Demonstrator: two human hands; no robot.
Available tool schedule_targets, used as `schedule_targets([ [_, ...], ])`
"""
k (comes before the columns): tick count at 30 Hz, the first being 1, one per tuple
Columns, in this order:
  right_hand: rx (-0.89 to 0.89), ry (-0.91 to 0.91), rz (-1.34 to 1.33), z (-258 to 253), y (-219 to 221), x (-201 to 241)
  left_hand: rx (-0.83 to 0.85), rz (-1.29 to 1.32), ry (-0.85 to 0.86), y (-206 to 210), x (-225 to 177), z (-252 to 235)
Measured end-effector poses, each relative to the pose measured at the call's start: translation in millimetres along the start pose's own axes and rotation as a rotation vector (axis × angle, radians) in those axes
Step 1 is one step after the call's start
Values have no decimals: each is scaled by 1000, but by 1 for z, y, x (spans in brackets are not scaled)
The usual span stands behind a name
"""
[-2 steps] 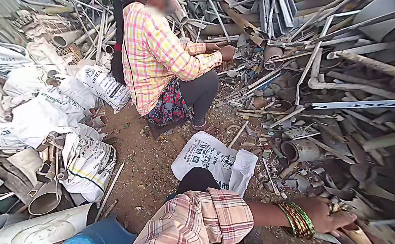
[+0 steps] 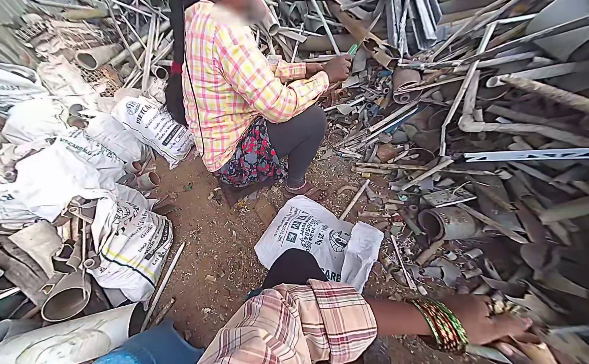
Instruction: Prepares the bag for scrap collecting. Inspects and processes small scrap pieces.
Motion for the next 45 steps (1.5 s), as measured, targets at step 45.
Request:
schedule_targets([
  [45, -312, -26, -933, -1, -17, -69, -57, 79, 215, 16, 22, -16],
])
Point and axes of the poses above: each hand's wrist, its own z-axis away from the middle knuckle, its own y-axis out of the palm, x = y × z, the point moved 1 cm from there along -z, towards the middle knuckle, and after that the axes turned 6 degrees about x, right-handed, at the moved point
